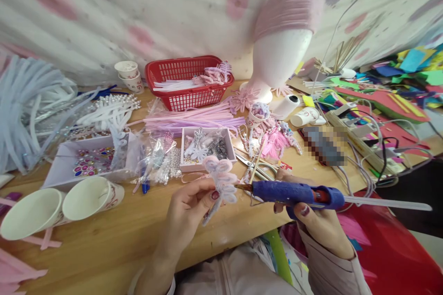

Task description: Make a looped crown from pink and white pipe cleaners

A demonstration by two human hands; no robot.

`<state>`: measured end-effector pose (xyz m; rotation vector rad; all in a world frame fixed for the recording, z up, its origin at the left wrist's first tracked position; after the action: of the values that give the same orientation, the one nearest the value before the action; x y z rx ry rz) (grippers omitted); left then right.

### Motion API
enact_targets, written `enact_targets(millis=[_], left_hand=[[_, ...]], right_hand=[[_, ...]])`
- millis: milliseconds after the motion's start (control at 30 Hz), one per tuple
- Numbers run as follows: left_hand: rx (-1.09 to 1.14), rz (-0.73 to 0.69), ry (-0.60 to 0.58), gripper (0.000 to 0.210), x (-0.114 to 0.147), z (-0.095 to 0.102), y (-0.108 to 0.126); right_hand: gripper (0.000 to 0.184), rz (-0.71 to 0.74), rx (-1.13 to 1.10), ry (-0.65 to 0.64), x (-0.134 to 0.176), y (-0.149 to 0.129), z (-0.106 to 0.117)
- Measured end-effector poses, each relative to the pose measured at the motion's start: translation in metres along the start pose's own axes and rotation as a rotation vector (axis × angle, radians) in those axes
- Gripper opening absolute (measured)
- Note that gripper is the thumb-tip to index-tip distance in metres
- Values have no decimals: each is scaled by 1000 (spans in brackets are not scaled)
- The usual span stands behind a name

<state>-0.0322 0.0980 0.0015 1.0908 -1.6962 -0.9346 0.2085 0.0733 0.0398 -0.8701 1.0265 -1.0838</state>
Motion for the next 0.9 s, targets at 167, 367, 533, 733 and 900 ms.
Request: enact_targets(millis=[167, 367, 533, 733, 900], left_hand=[[38, -29, -36, 19, 3, 4, 1], [136, -10, -70, 25, 4, 3, 1], [336, 109, -50, 30, 5, -3, 0], [524, 246, -116, 30, 10, -12, -1], [630, 278, -203, 30, 12, -16, 3]], right_hand=[[50, 22, 65, 39, 4, 0, -2], [46, 62, 81, 135, 12, -1, 0], [47, 79, 64, 147, 16, -1, -3], [48, 136, 39, 122, 13, -13, -12], [51, 148, -12, 65, 7, -28, -19]])
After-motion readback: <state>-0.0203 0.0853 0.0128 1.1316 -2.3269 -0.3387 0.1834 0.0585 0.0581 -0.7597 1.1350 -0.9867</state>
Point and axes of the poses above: each hand's wrist, its own x-axis away from the middle knuckle, its own z-axis out of the back of the hand, y = z × x, the point moved 3 cm from there along -x, towards the middle knuckle, and after that the axes turned 6 degrees about z, right-handed, at the moved point
